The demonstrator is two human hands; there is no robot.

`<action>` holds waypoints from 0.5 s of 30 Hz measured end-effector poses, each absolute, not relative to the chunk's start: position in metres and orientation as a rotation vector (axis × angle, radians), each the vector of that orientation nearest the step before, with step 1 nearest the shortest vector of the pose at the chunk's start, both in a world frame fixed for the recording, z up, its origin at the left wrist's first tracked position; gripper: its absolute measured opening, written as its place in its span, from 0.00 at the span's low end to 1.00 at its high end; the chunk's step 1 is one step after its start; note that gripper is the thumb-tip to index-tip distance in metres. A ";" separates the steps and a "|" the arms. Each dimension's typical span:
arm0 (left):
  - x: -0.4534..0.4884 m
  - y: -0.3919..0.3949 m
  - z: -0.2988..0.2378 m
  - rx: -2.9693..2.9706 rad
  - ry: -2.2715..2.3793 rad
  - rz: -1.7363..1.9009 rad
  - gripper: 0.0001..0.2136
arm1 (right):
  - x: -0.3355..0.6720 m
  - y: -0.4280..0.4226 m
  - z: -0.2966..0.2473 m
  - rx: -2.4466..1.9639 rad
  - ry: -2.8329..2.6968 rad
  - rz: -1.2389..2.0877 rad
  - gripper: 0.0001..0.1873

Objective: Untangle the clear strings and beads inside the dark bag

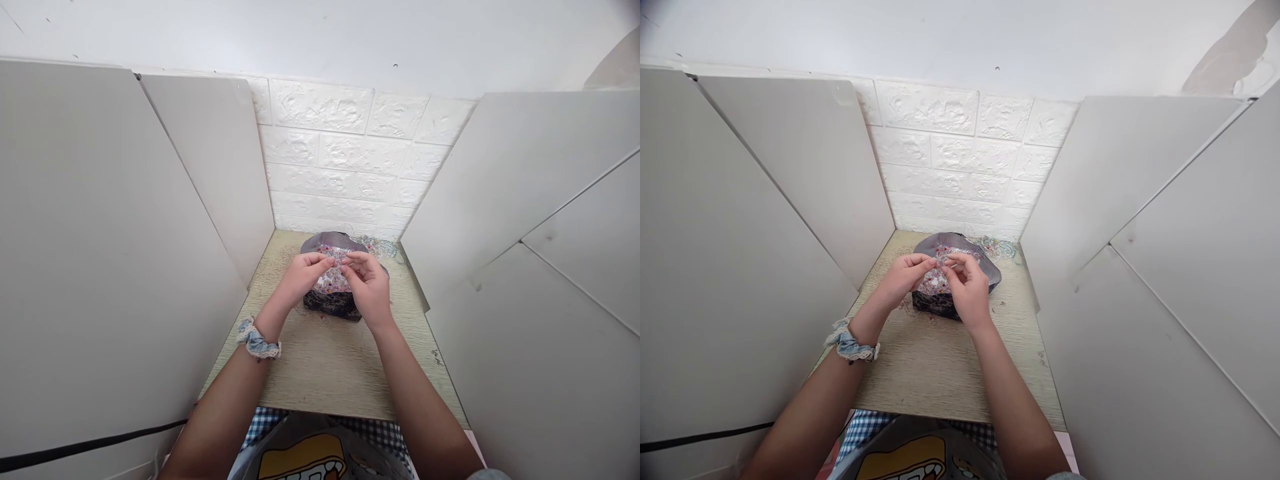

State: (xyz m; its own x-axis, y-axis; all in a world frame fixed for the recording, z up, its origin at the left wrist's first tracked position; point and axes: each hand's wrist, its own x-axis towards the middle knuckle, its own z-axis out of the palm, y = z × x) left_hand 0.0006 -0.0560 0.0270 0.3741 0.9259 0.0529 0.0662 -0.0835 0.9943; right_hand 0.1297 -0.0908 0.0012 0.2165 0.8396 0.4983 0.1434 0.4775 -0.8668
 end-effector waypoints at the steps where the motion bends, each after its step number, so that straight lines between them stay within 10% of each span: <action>1: 0.001 -0.056 0.027 1.476 0.960 0.944 0.14 | 0.129 -0.091 0.001 -0.951 -1.232 0.667 0.12; 15: 0.000 -0.058 0.029 1.548 0.938 1.026 0.13 | 0.130 -0.090 0.004 -0.815 -1.023 0.977 0.14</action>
